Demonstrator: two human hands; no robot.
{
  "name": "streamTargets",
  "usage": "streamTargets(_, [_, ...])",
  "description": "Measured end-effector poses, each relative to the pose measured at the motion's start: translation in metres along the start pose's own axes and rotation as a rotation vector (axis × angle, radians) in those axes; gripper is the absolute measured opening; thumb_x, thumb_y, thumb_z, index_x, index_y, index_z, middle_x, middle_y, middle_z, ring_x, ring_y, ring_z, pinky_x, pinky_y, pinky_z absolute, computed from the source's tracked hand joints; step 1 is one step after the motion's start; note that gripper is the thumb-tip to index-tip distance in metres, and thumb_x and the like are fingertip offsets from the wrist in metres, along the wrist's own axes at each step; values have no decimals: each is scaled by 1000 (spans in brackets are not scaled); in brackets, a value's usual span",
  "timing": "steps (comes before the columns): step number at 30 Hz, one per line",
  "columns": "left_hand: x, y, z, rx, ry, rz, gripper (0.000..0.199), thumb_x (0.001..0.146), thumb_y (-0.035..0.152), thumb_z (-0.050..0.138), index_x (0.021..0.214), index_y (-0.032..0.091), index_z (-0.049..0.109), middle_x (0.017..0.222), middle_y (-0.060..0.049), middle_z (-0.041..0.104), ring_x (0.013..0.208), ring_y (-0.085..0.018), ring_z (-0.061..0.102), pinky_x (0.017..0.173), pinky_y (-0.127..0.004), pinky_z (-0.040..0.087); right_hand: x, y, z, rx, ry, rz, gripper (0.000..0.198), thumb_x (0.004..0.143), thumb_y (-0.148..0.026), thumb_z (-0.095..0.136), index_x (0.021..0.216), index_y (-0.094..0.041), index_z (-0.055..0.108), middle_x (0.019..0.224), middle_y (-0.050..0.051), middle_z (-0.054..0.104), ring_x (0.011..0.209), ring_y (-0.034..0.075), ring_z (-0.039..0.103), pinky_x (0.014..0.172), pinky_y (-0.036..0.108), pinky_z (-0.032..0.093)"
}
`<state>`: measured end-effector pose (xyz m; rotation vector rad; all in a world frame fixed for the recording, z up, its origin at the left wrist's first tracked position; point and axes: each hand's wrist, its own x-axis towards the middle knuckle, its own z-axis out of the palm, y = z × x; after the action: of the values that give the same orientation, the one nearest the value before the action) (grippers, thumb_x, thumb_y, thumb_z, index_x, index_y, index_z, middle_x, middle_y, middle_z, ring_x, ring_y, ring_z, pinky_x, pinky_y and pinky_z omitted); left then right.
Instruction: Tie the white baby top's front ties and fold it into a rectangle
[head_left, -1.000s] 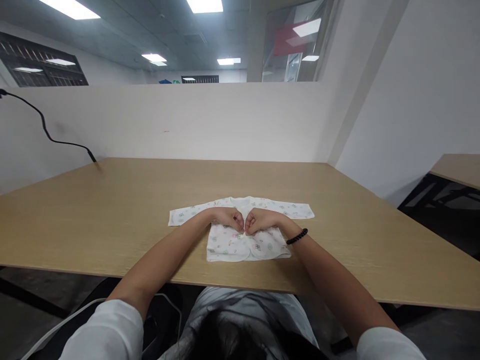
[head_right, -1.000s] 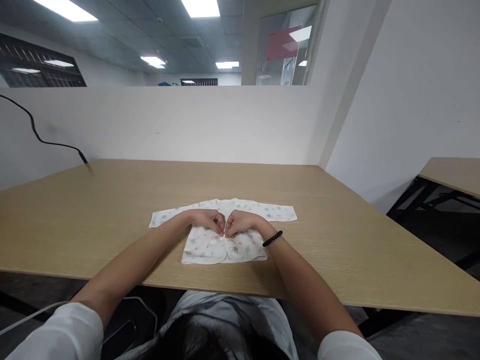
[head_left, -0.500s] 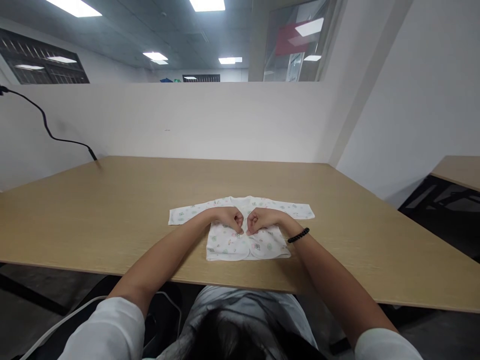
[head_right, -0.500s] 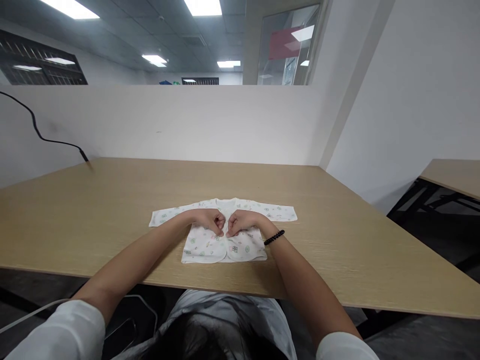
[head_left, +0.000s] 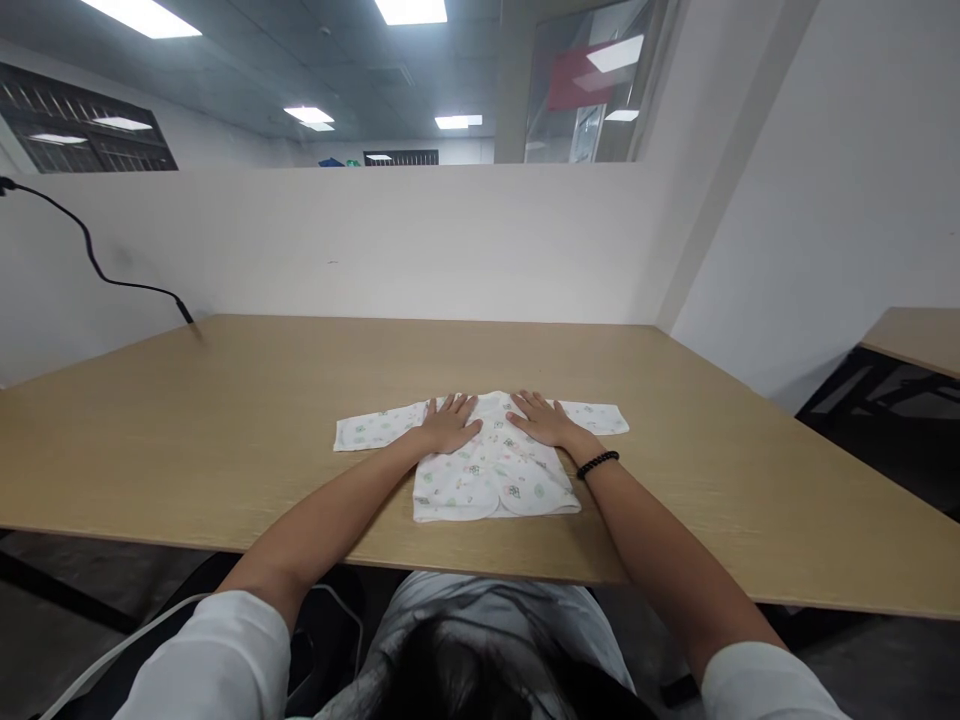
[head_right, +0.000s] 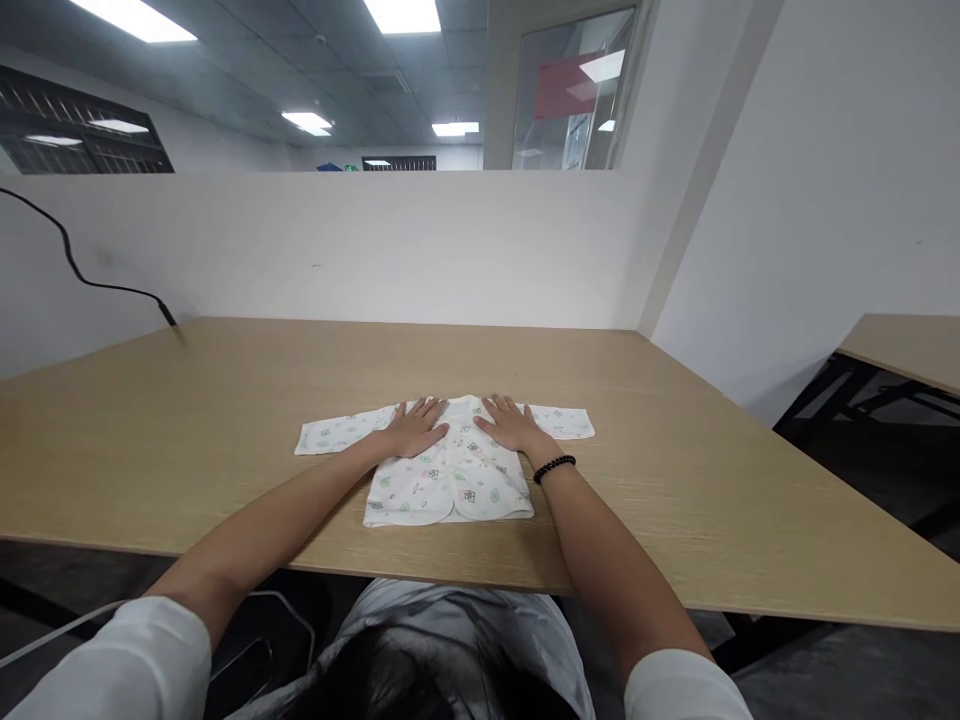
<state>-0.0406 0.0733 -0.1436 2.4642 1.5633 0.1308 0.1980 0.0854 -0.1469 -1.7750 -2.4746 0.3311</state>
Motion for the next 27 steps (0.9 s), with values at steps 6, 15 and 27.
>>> streamTargets(6, [3, -4, -5, -35, 66, -81, 68, 94, 57, 22, 152, 20, 20, 159, -12, 23, 147, -33, 14, 114, -53, 13, 3, 0, -6, 6, -2, 49, 69, 97, -61, 19, 155, -24, 16, 161, 9, 18, 147, 29, 13, 114, 56, 15])
streamTargets(15, [5, -35, -39, 72, 102, -282, 46, 74, 33, 52, 115, 13, 61, 126, -23, 58, 123, -40, 49, 97, -48, 37, 0, -1, -24, -91, 128, 121, 45, 83, -26, 54, 126, -15, 58, 129, 18, 57, 124, 36, 44, 96, 49, 38])
streamTargets(27, [5, -33, -49, -181, 248, -256, 20, 85, 26, 41, 101, 17, 50, 79, -9, 68, 76, -23, 65, 66, -30, 45, -22, -19, -54, -64, 371, 216, 25, 90, -25, 47, 109, -19, 63, 98, 13, 69, 92, 28, 61, 69, 32, 39])
